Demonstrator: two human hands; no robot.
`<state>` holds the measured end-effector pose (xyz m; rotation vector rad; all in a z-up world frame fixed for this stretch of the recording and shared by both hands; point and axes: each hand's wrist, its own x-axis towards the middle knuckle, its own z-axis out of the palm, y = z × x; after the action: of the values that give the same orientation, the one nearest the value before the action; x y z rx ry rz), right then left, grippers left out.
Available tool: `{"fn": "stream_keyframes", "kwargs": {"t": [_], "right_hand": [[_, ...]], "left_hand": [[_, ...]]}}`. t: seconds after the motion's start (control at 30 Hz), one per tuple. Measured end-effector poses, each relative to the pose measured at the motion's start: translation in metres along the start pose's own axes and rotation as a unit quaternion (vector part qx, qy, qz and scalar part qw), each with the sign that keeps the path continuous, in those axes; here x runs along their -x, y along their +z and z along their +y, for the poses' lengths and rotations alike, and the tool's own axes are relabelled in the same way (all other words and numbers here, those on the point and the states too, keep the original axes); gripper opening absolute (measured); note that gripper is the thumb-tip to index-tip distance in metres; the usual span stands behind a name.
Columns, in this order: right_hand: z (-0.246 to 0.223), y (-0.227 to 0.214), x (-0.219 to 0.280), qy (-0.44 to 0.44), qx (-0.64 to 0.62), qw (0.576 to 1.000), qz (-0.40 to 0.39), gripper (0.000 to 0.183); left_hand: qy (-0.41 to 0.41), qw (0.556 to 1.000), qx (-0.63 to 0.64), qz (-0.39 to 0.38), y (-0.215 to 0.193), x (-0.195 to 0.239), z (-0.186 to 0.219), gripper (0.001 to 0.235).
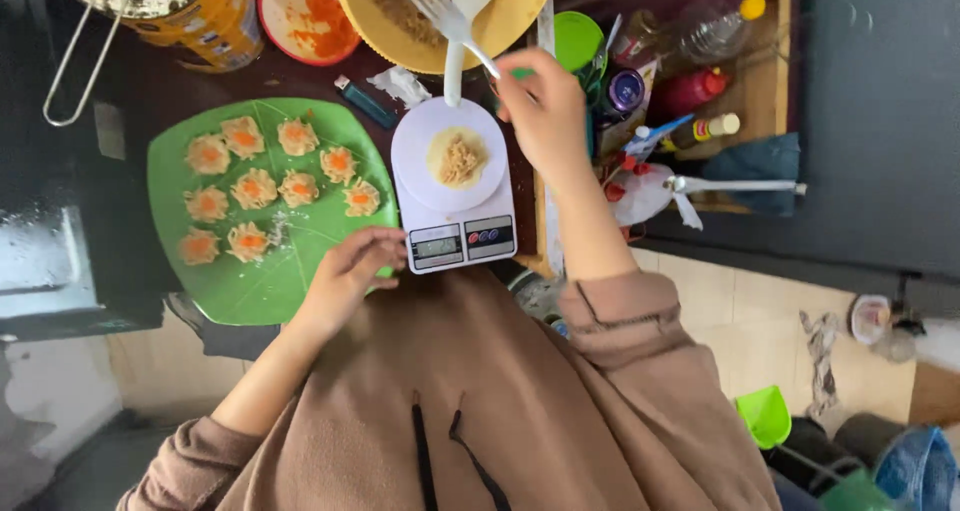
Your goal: Scooping meat filling into wrappers and folding them to assemble dumplings
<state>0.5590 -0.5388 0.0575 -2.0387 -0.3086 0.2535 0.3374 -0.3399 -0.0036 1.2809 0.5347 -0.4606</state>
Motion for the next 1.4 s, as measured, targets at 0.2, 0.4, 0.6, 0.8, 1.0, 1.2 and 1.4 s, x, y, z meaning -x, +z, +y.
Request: {"fn": "stream_keyframes", "kwargs": {"t": [0.2,0.4,0.6,0.8,1.0,1.2,1.4], "right_hand": [[0.03,0.031,-0.053,-0.064,0.135,0.989,-0.007,0.02],[0.024,0.015,-0.043,0.001,0.067,0.996,-0.053,0.036],[0.043,-0.01,-0.021,0.003,-0.035,0.998,-0.043,0.05],[0.061,-0.037,0.037,-0.099,-0.099,0.988,0.066,0.025],[0.06,-0.046,0.077,-0.099,-0.123,0.983,0.097,0.021],[0.089,0.008,0.097,-0.141,0.064,0.985,0.071,0.015],[0.127,0.099,0.092,-0.317,0.352,0.875,0.1,0.034]], "left_hand": [[0.174,0.962,-0.179,0.112,0.028,-0.106,-0.018,0.037],[0.053,0.979,-0.074,0.181,0.045,-0.164,-0.009,0.052],[-0.014,0.983,0.001,0.182,0.053,-0.167,0.014,0.054],[0.014,0.986,-0.022,0.164,0.03,-0.193,-0.01,0.05],[0.034,0.937,-0.311,0.157,0.025,-0.201,-0.005,0.043],[0.04,0.933,-0.304,0.188,0.043,-0.159,0.021,0.048],[0.12,0.962,-0.116,0.216,0.026,-0.167,-0.046,0.056]]}}
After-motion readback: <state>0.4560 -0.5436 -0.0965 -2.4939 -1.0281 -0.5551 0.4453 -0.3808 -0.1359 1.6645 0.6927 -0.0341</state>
